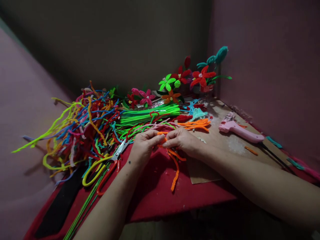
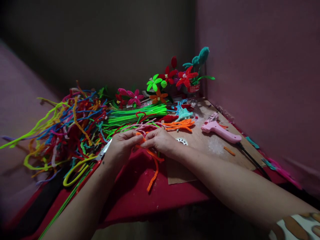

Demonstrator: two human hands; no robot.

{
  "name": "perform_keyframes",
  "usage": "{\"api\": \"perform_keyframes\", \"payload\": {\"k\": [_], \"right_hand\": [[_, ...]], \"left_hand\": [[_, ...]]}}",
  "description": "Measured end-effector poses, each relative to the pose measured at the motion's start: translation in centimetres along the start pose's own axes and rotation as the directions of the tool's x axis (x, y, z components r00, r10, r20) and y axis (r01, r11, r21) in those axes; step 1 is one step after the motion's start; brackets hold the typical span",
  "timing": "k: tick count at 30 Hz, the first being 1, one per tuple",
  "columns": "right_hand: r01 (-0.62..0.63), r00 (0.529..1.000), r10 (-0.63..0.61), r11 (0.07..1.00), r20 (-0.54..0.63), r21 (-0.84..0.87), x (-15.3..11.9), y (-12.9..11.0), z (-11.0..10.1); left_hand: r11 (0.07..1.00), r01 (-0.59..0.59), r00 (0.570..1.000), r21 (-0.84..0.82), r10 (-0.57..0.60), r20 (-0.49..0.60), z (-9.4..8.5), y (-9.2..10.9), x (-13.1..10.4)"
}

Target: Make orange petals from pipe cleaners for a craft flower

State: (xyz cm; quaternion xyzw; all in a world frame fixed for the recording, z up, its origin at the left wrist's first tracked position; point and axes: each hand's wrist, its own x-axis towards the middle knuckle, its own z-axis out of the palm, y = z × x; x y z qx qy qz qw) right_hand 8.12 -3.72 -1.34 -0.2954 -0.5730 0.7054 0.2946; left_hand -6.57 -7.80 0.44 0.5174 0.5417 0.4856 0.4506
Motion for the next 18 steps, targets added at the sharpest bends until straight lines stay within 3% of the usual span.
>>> {"api": "perform_keyframes", "payload": {"k": [6,11,14,16,18], "right_hand": [[0.019,1.0,-0.019,1.0,-0.015,-0.023,-0.1,-0.06,0.04],[0.005,1.0,-0.005,1.0,-0.017,-0.031,0.17,0.49,0.12],[-0.013,1.0,0.012,1.0,-0.006,-0.012,0.17,0.51,-0.03],[-0.008,1.0,0.008,1.0,-0.009,-0.012,0.1,0.4,-0.18],[0.011,1.0,-0.011,1.0,-0.016,-0.002,0.08,0.29,-0.33]], "left_hand": [[0.968,-0.12,0.978,0.222,0.154,-0.141,0.47,0.41,-0.23],[0.839,-0.231,0.914,0.492,0.361,-0.186,0.75,-0.23,-0.06],[0.928,-0.142,0.96,0.344,0.214,-0.18,0.56,-0.13,0.2],[0.984,-0.056,0.993,0.171,0.072,-0.09,0.31,0.14,0.37],[0.995,-0.015,1.0,0.099,0.014,0.009,0.01,0.44,0.45]]}}
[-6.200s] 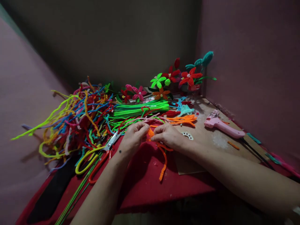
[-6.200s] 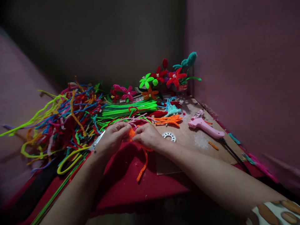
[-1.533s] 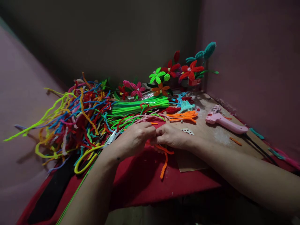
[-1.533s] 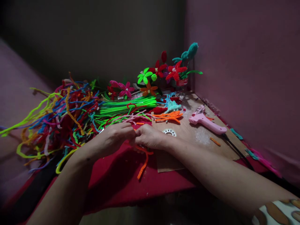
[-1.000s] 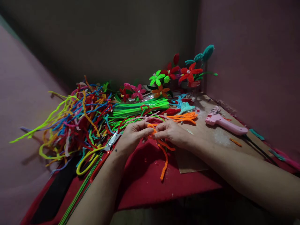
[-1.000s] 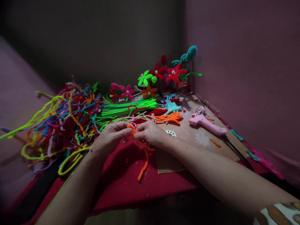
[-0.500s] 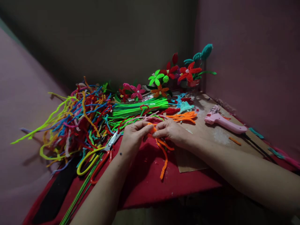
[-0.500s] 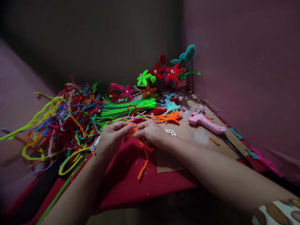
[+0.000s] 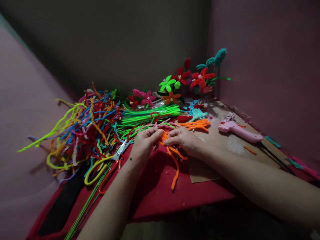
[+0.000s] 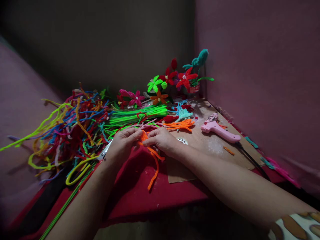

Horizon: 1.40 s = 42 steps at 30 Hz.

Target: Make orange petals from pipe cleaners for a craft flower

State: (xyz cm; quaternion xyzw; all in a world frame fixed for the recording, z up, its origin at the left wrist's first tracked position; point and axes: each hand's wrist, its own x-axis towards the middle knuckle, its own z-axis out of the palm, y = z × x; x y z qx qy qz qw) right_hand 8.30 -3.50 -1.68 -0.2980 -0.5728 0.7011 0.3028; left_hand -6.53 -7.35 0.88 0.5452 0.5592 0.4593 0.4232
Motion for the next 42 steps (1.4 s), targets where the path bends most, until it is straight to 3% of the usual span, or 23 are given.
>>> {"api": "perform_keyframes", "payload": {"k": [2,5,11,13,15,17,19,20,22,24,27,33,39,42], "right_hand": [[0.034,0.999,-0.033,0.999,-0.021,0.025,0.1,-0.1,-0.2],[0.079,0.995,-0.078,0.997,-0.059,0.022,0.3,-0.1,-0.4],[0.058,0.998,-0.056,0.994,-0.026,0.098,0.7,0.2,-0.7],[0.035,0.998,-0.029,0.99,-0.05,0.138,0.7,0.4,-0.5],[0.044,0.995,-0.028,0.987,-0.1,0.157,0.6,0.5,-0.3],[0.083,0.985,-0.057,0.984,-0.165,0.157,0.6,0.6,-0.1],[0.128,0.97,-0.094,0.981,-0.223,0.145,0.5,0.6,0.1],[0.148,0.963,-0.109,0.978,-0.248,0.144,0.5,0.6,0.1],[0.19,0.951,-0.136,0.966,-0.279,0.178,0.6,0.6,0.2],[0.231,0.945,-0.155,0.94,-0.288,0.252,0.7,0.6,0.2],[0.274,0.94,-0.179,0.902,-0.289,0.333,0.7,0.6,0.4],[0.293,0.924,-0.18,0.9,-0.338,0.322,0.5,0.5,0.7],[0.288,0.912,-0.191,0.928,-0.362,0.237,0.6,0.7,0.5],[0.284,0.906,-0.185,0.932,-0.381,0.224,0.8,0.7,0.2]], "left_hand": [[1.0,0.023,0.997,0.011,-0.024,0.067,-0.3,0.2,0.0],[0.999,0.034,0.996,0.041,-0.037,0.085,-0.5,0.3,-0.2],[0.997,-0.074,0.995,0.028,0.071,0.072,-0.1,-0.1,-0.3],[0.982,-0.161,0.987,0.102,0.159,0.029,0.2,-0.4,-0.4],[0.906,-0.324,0.941,0.273,0.338,-0.004,0.5,-0.9,-0.6],[0.756,-0.488,0.847,0.437,0.531,0.028,0.7,-1.3,-0.7],[0.658,-0.561,0.783,0.502,0.619,0.062,0.8,-1.5,-0.8],[0.677,-0.553,0.788,0.486,0.615,0.04,0.9,-1.5,-0.8],[0.818,-0.457,0.858,0.349,0.509,-0.07,1.0,-1.4,-0.6],[0.951,-0.289,0.944,0.11,0.302,-0.13,1.2,-1.2,-0.5],[0.986,-0.038,0.999,-0.165,0.036,-0.015,2.0,-1.1,-0.3],[0.929,0.201,0.977,-0.311,-0.169,0.127,2.9,-1.2,-0.4],[0.894,0.312,0.928,-0.322,-0.215,0.303,2.5,-0.8,-0.9],[0.925,0.266,0.937,-0.27,-0.181,0.3,2.7,-0.6,-1.4]]}}
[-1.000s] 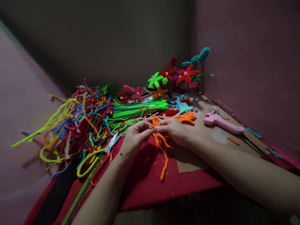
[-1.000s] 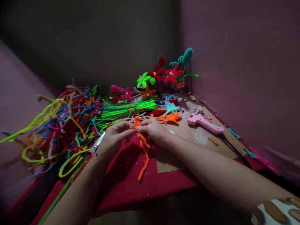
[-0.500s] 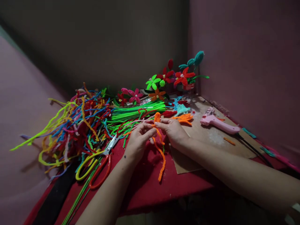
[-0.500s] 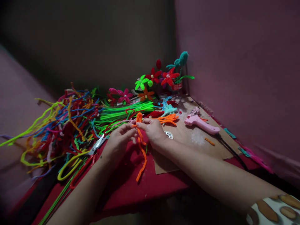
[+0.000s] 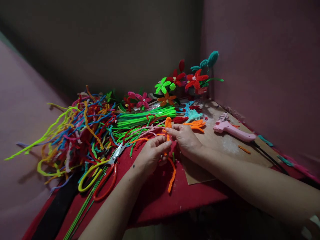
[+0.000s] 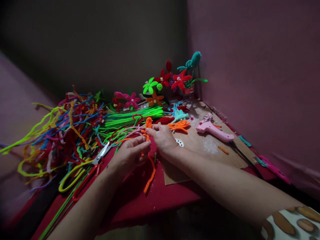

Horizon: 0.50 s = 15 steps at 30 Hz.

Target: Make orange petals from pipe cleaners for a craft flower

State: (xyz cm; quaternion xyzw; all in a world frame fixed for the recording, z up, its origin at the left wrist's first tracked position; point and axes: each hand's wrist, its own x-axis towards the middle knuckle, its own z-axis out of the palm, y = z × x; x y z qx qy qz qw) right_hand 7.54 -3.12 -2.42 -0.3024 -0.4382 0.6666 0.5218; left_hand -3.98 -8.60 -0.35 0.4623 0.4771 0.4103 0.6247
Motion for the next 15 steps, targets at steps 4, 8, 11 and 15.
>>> {"api": "perform_keyframes", "payload": {"k": [4,8,11,15], "right_hand": [[-0.005,0.999,0.004,1.0,-0.052,-0.029,0.1,-0.3,0.0],[-0.037,0.998,0.036,0.999,-0.052,-0.016,-0.1,-0.5,0.1],[0.017,0.997,-0.022,0.998,-0.07,-0.061,0.0,-0.2,-0.1],[0.036,0.996,-0.042,0.997,-0.077,-0.073,0.2,0.3,-0.2]], "left_hand": [[0.993,-0.028,0.995,0.117,0.039,-0.092,1.1,-0.3,-0.2],[0.967,-0.032,0.984,0.254,0.075,-0.16,1.2,-0.2,-0.3],[0.897,-0.056,0.986,0.437,0.118,-0.116,-0.1,0.4,-0.3],[0.855,-0.175,0.941,0.487,0.29,-0.171,-1.3,0.5,0.2]]}}
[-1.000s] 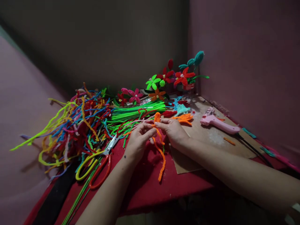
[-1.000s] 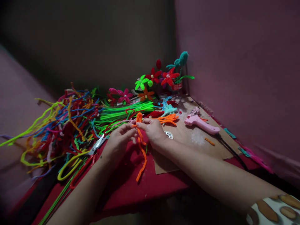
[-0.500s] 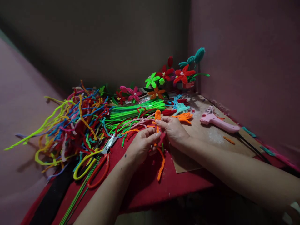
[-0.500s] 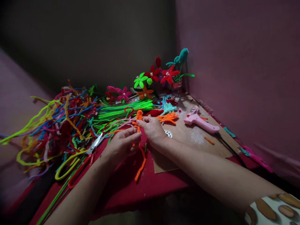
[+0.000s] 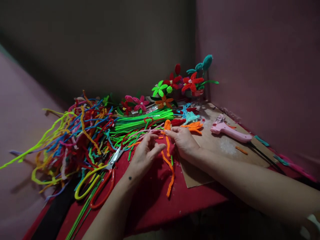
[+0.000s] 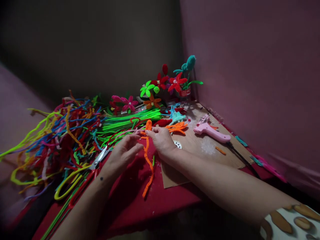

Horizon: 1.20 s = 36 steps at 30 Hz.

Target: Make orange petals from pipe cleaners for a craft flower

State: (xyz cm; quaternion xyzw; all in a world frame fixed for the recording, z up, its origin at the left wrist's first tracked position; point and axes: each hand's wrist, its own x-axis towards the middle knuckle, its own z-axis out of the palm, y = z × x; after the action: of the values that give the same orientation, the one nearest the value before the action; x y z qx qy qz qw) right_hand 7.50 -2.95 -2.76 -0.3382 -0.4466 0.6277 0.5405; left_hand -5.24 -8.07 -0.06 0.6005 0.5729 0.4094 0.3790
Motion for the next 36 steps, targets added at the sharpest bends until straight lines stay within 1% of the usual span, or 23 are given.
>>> {"api": "perform_keyframes", "payload": {"k": [2,3,5,7,10,13,17,19,21,23,26,28,29,30,31,32,33,34,35,36], "right_hand": [[-0.033,0.998,0.03,0.999,0.062,0.038,-0.2,0.0,0.1],[-0.052,0.994,0.046,0.997,0.097,0.058,-0.3,0.0,0.2],[-0.086,0.986,0.072,0.992,0.151,0.09,-0.5,-0.2,0.4],[-0.102,0.982,0.084,0.99,0.171,0.094,-0.6,-0.3,0.4],[-0.106,0.981,0.095,0.993,0.171,0.057,-0.5,-0.3,0.3],[-0.09,0.98,0.084,0.996,0.178,0.025,-0.3,0.0,0.2],[-0.07,0.983,0.075,0.997,0.168,-0.035,-0.3,0.1,0.2],[-0.067,0.988,0.076,0.995,0.134,-0.072,-0.5,0.0,0.2],[-0.064,0.992,0.072,0.994,0.105,-0.085,-0.7,-0.1,0.4],[-0.072,0.993,0.079,0.995,0.086,-0.076,-0.8,-0.2,0.5],[-0.117,0.99,0.115,0.993,0.079,0.02,-0.9,0.0,0.7],[-0.155,0.985,0.143,0.979,0.092,0.13,-0.8,0.2,0.7],[-0.167,0.984,0.153,0.97,0.089,0.175,-0.7,0.2,0.7],[-0.169,0.985,0.157,0.965,0.076,0.201,-0.6,0.2,0.7],[-0.164,0.986,0.155,0.964,0.056,0.207,-0.4,0.2,0.6],[-0.151,0.989,0.147,0.969,0.032,0.195,-0.3,0.1,0.6],[-0.131,0.991,0.13,0.977,0.016,0.171,-0.2,0.0,0.5],[-0.105,0.994,0.104,0.984,0.013,0.145,-0.2,-0.1,0.4],[-0.08,0.997,0.078,0.989,0.024,0.124,-0.2,-0.3,0.4],[-0.059,0.998,0.054,0.992,0.044,0.108,-0.2,-0.4,0.4]], "left_hand": [[0.994,-0.095,0.992,-0.05,0.09,-0.088,0.4,-0.5,0.3],[0.99,-0.13,0.986,-0.05,0.124,-0.11,0.7,-0.8,0.4],[0.984,-0.176,0.974,-0.009,0.173,-0.144,1.2,-1.4,0.6],[0.976,-0.213,0.959,0.041,0.217,-0.18,1.3,-2.0,0.7],[0.973,-0.231,0.955,0.029,0.232,-0.183,1.1,-2.4,0.7],[0.972,-0.234,0.954,0.021,0.234,-0.187,0.9,-1.9,0.4],[0.961,-0.243,0.933,0.133,0.269,-0.237,0.8,-1.2,0.1],[0.951,-0.244,0.917,0.191,0.29,-0.273,0.8,-1.1,-0.1],[0.933,-0.254,0.902,0.257,0.324,-0.284,0.8,-1.0,-0.2],[0.887,-0.288,0.887,0.362,0.39,-0.249,0.8,-1.1,-0.3],[0.738,-0.342,0.856,0.582,0.5,-0.131,1.0,-1.4,-0.6],[0.633,-0.363,0.849,0.684,0.527,-0.037,1.2,-1.6,-0.7],[0.602,-0.373,0.85,0.706,0.526,0.001,1.3,-1.5,-0.7],[0.596,-0.386,0.852,0.705,0.523,0.024,1.3,-1.4,-0.7],[0.615,-0.398,0.854,0.681,0.52,0.028,1.3,-1.3,-0.6],[0.661,-0.405,0.859,0.632,0.513,0.013,1.2,-1.0,-0.5],[0.734,-0.395,0.872,0.553,0.488,-0.025,1.1,-0.7,-0.4],[0.82,-0.361,0.896,0.444,0.437,-0.078,1.0,-0.5,-0.2],[0.902,-0.303,0.927,0.307,0.354,-0.126,0.8,-0.3,-0.1],[0.964,-0.22,0.958,0.15,0.243,-0.151,0.6,-0.1,0.0]]}}
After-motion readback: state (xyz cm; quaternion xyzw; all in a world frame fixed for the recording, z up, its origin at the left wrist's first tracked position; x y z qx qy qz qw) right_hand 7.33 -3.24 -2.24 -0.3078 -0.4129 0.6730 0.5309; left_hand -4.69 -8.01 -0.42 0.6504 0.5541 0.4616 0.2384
